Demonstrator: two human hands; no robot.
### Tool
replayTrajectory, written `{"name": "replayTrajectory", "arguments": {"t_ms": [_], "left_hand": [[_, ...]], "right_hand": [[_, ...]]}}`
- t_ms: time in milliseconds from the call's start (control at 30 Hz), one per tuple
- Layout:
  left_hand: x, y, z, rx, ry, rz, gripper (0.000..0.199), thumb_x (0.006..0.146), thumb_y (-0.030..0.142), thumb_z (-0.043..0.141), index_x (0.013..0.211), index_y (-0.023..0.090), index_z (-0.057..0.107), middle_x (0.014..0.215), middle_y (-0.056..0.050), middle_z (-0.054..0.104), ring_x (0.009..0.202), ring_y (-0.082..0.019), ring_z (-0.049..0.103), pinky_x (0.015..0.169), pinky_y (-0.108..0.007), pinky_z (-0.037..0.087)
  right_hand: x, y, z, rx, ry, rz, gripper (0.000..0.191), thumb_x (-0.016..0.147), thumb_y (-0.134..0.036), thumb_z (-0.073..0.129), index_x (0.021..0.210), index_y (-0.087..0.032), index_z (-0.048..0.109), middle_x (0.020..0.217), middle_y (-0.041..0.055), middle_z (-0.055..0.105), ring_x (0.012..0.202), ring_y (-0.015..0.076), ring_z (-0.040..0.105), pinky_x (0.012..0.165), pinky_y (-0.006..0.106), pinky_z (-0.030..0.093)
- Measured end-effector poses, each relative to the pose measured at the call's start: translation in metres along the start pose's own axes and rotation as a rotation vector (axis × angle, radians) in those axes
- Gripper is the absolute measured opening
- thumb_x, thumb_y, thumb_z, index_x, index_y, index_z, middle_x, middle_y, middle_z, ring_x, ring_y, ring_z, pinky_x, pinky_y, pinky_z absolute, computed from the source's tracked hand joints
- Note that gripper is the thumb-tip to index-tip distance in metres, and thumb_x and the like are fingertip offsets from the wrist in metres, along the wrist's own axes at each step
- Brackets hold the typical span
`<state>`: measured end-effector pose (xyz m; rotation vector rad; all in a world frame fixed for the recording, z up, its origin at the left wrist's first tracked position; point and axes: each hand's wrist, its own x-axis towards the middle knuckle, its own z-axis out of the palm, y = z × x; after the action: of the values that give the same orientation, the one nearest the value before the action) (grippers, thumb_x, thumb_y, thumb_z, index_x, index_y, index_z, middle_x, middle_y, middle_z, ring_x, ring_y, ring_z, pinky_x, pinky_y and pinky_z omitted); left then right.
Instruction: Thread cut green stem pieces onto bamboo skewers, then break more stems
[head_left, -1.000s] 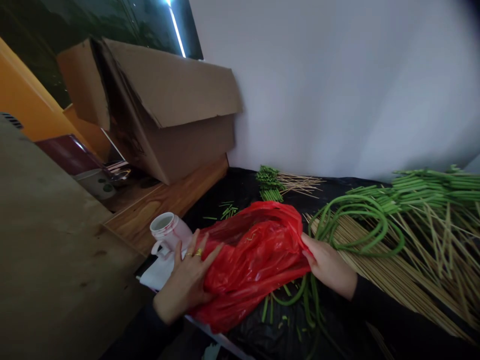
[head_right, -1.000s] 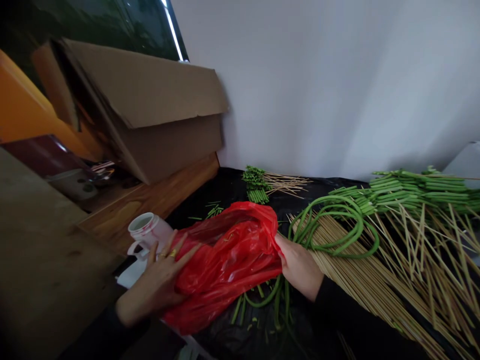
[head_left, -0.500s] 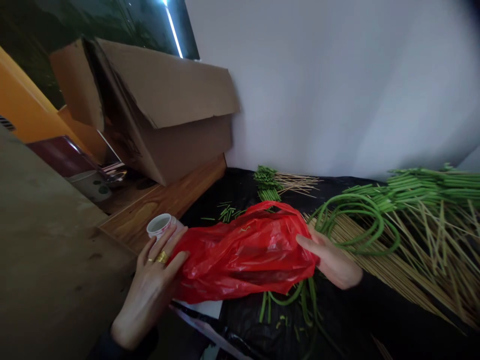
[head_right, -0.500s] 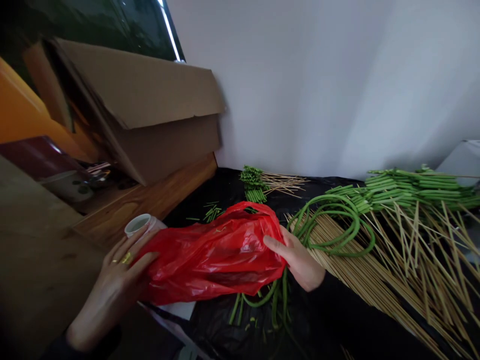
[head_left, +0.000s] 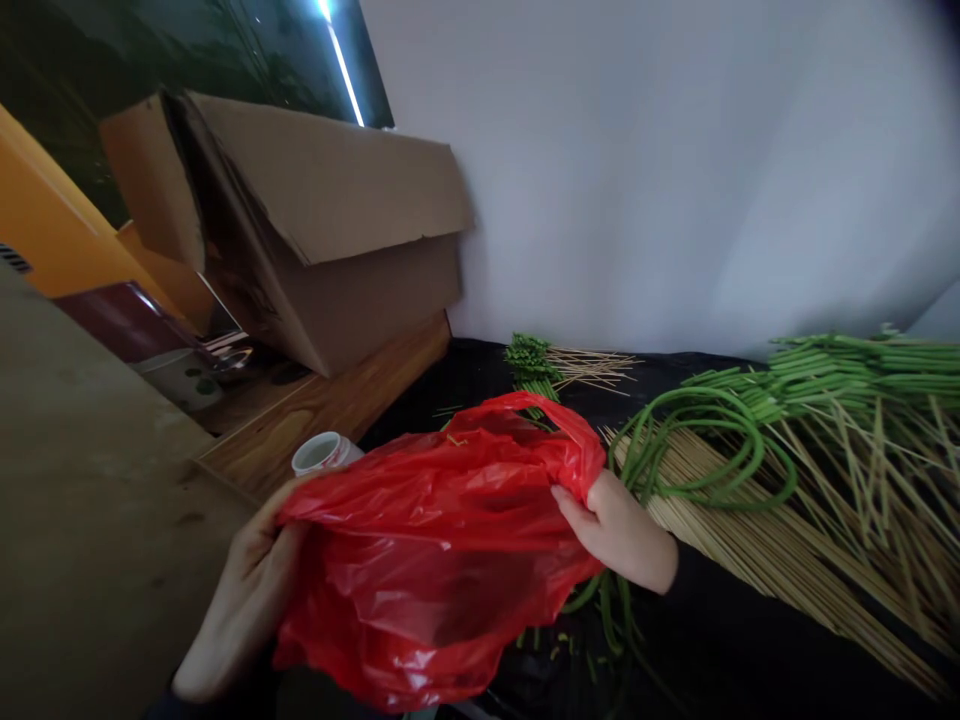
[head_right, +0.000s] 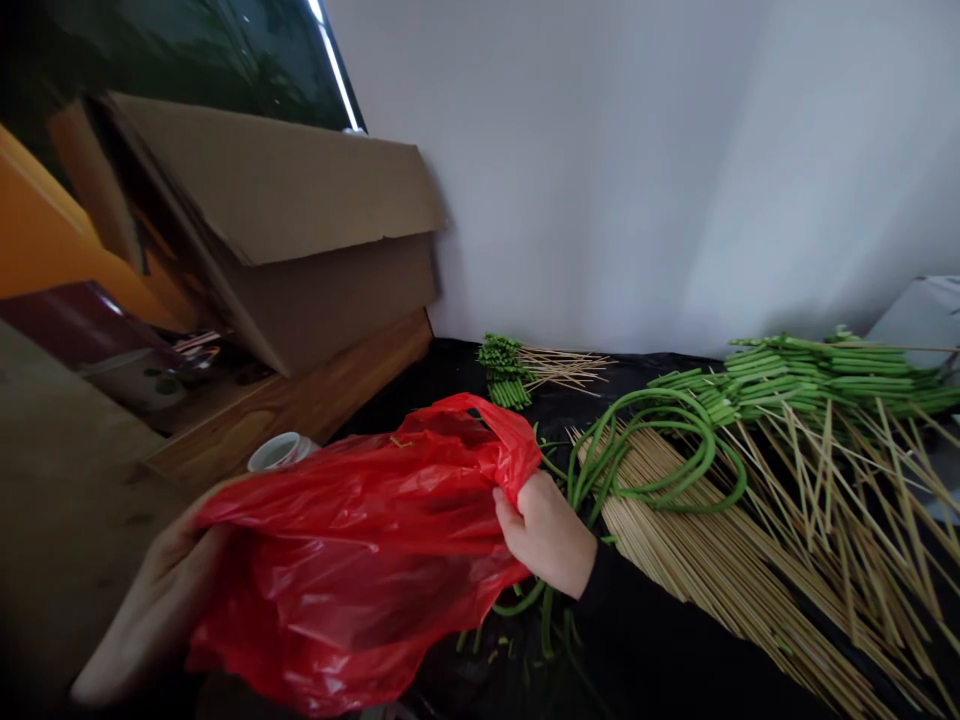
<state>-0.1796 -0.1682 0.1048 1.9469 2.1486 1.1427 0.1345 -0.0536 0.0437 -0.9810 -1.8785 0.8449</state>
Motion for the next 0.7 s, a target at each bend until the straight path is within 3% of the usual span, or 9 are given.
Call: {"name": "replayTrajectory", "arguments": {"t_ms": [100,167,267,367,467,533,600,700], "left_hand": [[-0.001,-0.006,-0.001,-0.223,-0.035,-0.155,0.034,0.093,0.037,0.040,0.122,0.026,0.055,0.101,-0.005,0.069,0.100,-0.024,0.064,0.089,-0.038,0.053],[-0.002,-0.010,-0.002,-0.236,-0.036,-0.188,0.033,0.091,0.039,0.044,0.118,0.026,0.058,0.100,-0.005,0.069,0.095,-0.024,0.065,0.084,-0.036,0.054],[-0.001,-0.018,-0.002,-0.171,-0.045,-0.145,0.033,0.090,0.038,0.045,0.115,0.024,0.061,0.099,-0.005,0.070,0.090,-0.024,0.066,0.078,-0.033,0.056],[0.004,-0.028,-0.003,-0.064,-0.096,-0.084,0.035,0.089,0.038,0.045,0.117,0.024,0.061,0.103,-0.005,0.070,0.091,-0.023,0.066,0.080,-0.032,0.055],[0.014,-0.029,-0.006,0.073,-0.129,-0.036,0.043,0.086,0.038,0.049,0.125,0.022,0.055,0.113,-0.007,0.067,0.103,-0.027,0.063,0.089,-0.038,0.052],[0.016,-0.015,-0.007,0.175,-0.061,0.030,0.049,0.083,0.037,0.052,0.129,0.020,0.050,0.125,-0.010,0.061,0.114,-0.031,0.056,0.098,-0.046,0.045],[0.011,0.014,-0.002,0.168,0.019,0.151,0.050,0.084,0.034,0.050,0.133,0.022,0.046,0.138,-0.010,0.050,0.129,-0.031,0.044,0.108,-0.052,0.033],[-0.010,0.065,0.026,0.134,-0.080,0.272,0.060,0.081,0.037,0.059,0.138,0.030,0.041,0.151,-0.006,0.034,0.134,-0.031,0.037,0.107,-0.050,0.035]], "right_hand": [[-0.001,-0.015,-0.004,0.377,-0.187,0.141,0.019,0.080,-0.032,0.060,0.096,-0.023,0.066,0.095,0.0057,0.069,0.099,0.0266,0.064,0.092,0.045,0.049],[0.000,-0.021,-0.007,0.688,-0.261,0.254,0.025,0.084,-0.039,0.058,0.103,-0.023,0.065,0.098,0.0045,0.070,0.095,0.0242,0.066,0.089,0.044,0.051],[0.004,-0.021,-0.008,0.948,-0.166,0.360,0.030,0.085,-0.044,0.056,0.105,-0.023,0.065,0.098,0.0047,0.071,0.094,0.0231,0.066,0.090,0.044,0.050],[0.010,-0.016,-0.009,1.001,-0.017,0.414,0.027,0.078,-0.036,0.065,0.102,-0.023,0.066,0.098,0.0036,0.072,0.094,0.0227,0.066,0.094,0.043,0.048],[0.014,-0.014,-0.011,1.048,-0.009,0.478,0.026,0.071,-0.026,0.069,0.097,-0.023,0.067,0.094,0.0025,0.072,0.089,0.0232,0.068,0.091,0.044,0.049],[0.015,-0.017,-0.009,1.099,-0.016,0.520,0.025,0.068,-0.023,0.070,0.093,-0.022,0.067,0.090,0.0028,0.073,0.085,0.0234,0.068,0.088,0.043,0.050],[0.017,-0.021,-0.005,1.149,-0.007,0.556,0.026,0.066,-0.021,0.071,0.092,-0.020,0.066,0.088,0.0034,0.072,0.082,0.0233,0.068,0.085,0.042,0.050],[0.018,-0.028,0.005,1.201,0.000,0.585,0.029,0.066,-0.021,0.072,0.094,-0.018,0.066,0.087,0.0037,0.072,0.079,0.0223,0.068,0.083,0.040,0.051]]}}
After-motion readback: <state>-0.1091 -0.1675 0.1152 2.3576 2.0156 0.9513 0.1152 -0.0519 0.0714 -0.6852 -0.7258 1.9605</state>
